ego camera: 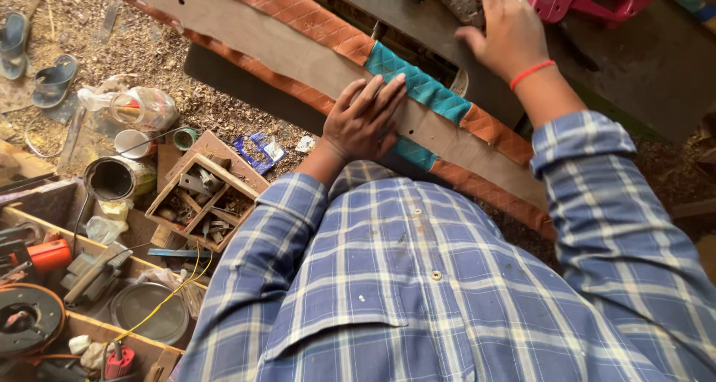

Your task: The person attaches a padded strip to a wooden board by hammering nails and then using a pink staple gun to secure the edges of the material.

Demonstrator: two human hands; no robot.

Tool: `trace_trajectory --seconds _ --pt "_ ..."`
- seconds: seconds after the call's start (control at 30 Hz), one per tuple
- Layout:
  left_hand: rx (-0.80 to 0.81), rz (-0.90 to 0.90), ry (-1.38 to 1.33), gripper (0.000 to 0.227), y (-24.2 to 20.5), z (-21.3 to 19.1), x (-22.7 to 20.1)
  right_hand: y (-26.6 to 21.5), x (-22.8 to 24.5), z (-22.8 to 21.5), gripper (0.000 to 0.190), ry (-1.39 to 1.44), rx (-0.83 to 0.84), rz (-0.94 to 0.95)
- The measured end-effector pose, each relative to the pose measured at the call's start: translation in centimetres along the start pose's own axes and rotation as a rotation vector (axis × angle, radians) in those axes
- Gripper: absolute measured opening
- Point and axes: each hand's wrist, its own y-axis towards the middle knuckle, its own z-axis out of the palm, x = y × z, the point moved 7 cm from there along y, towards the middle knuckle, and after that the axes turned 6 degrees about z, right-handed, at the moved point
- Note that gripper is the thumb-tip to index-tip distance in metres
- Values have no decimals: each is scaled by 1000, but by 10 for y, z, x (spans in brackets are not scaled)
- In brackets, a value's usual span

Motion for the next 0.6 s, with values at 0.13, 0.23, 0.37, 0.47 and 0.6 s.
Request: trace_trajectory --seconds 0.13,0.23,0.37,0.47,0.6 --pt "6 -15 -39 63 0 0 -1 -9 1 -20 31 113 -97 -32" --pt "-10 -26 -16 59 -3 0 -1 -41 -3 -35 24 608 183 331" --pt "-30 -30 -15 58 -3 1 -1 -105 45 -80 33 846 271 536" --pt "-35 -33 -13 58 -4 2 -1 -121 95 -128 58 524 27 114" --pt "-33 -33 -13 57 -5 4 0 -132 105 -127 66 570 94 218"
